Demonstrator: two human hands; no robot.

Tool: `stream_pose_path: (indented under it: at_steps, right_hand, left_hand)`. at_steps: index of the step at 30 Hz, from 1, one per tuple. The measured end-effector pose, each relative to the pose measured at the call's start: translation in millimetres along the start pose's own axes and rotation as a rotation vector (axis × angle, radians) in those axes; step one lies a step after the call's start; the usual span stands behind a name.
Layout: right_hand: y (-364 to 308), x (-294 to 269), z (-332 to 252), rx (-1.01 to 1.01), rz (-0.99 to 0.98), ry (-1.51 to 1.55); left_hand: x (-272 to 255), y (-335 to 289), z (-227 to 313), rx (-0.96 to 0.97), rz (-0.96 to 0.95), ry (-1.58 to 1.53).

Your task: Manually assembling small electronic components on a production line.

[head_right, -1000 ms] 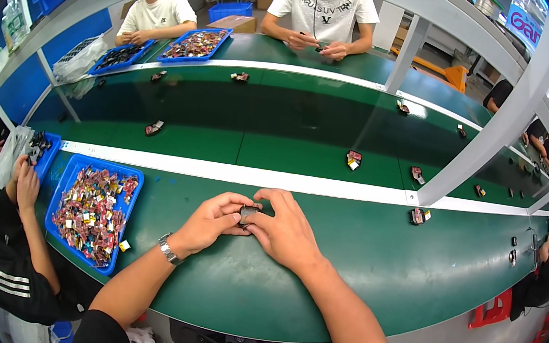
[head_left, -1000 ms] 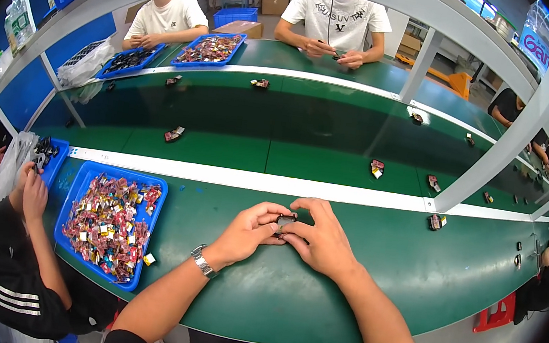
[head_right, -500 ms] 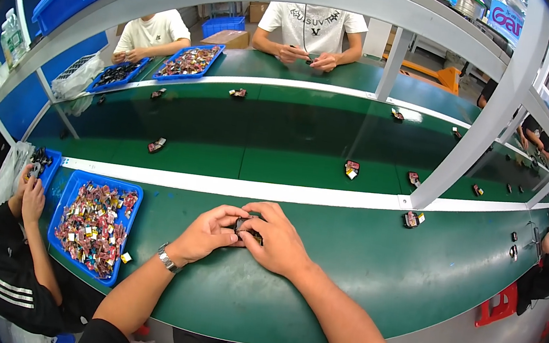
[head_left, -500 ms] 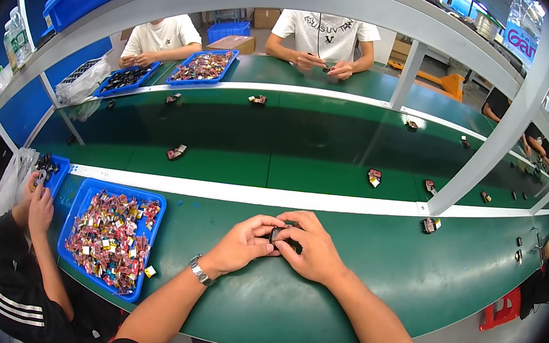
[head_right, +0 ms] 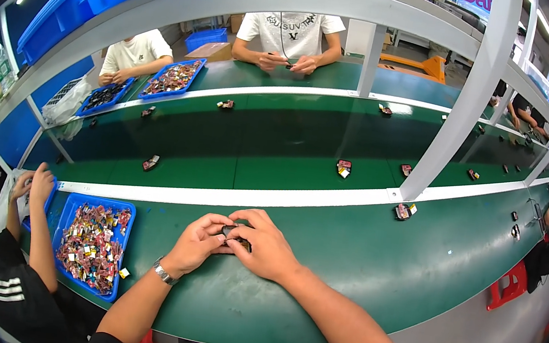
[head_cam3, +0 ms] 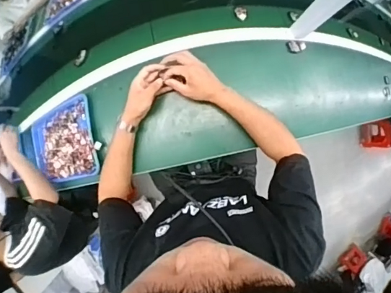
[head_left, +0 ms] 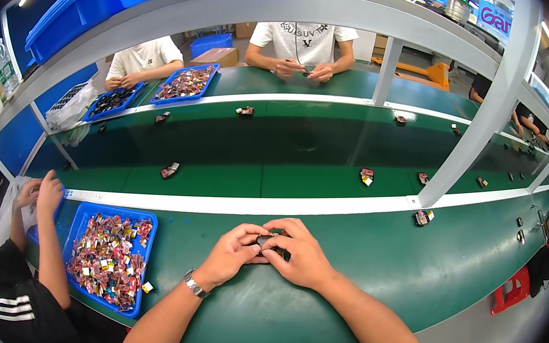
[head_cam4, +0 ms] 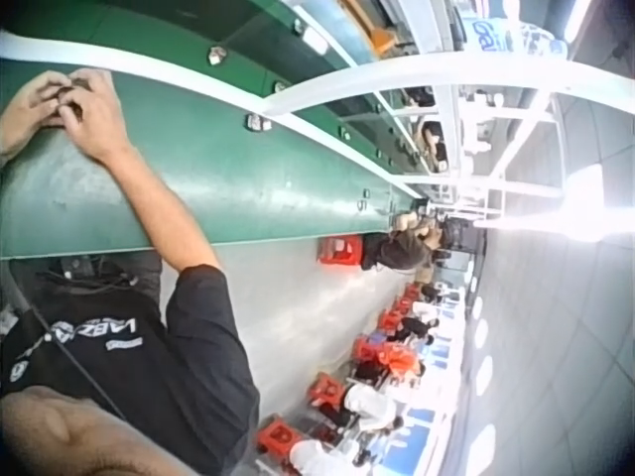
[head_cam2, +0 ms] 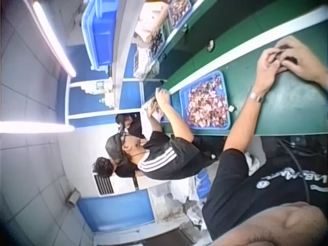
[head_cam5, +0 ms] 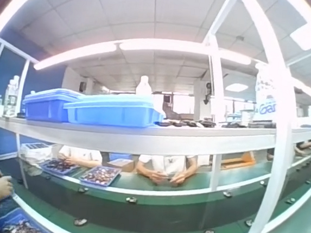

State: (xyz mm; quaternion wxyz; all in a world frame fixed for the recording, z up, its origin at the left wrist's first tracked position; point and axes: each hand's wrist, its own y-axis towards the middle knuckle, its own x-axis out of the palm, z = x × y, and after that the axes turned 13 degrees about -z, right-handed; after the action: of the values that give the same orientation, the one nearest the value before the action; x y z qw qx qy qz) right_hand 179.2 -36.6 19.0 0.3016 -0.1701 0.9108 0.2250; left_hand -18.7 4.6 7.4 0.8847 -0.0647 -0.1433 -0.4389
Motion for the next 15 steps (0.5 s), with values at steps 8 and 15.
stream_pose_path:
  at_steps: [8,15]
  right_hand:
    - [0.7,9.1,-0.4,-0.005,0.12,-0.042]
    - [1.4,9.2,-2.2,-0.017,0.125,-0.011]
  left_hand:
    - [-0.6,-1.5,-2.0,0.019,-0.001,-0.045]
    - [-0.3,-0.4,1.3,0.033,-0.037,-0.09]
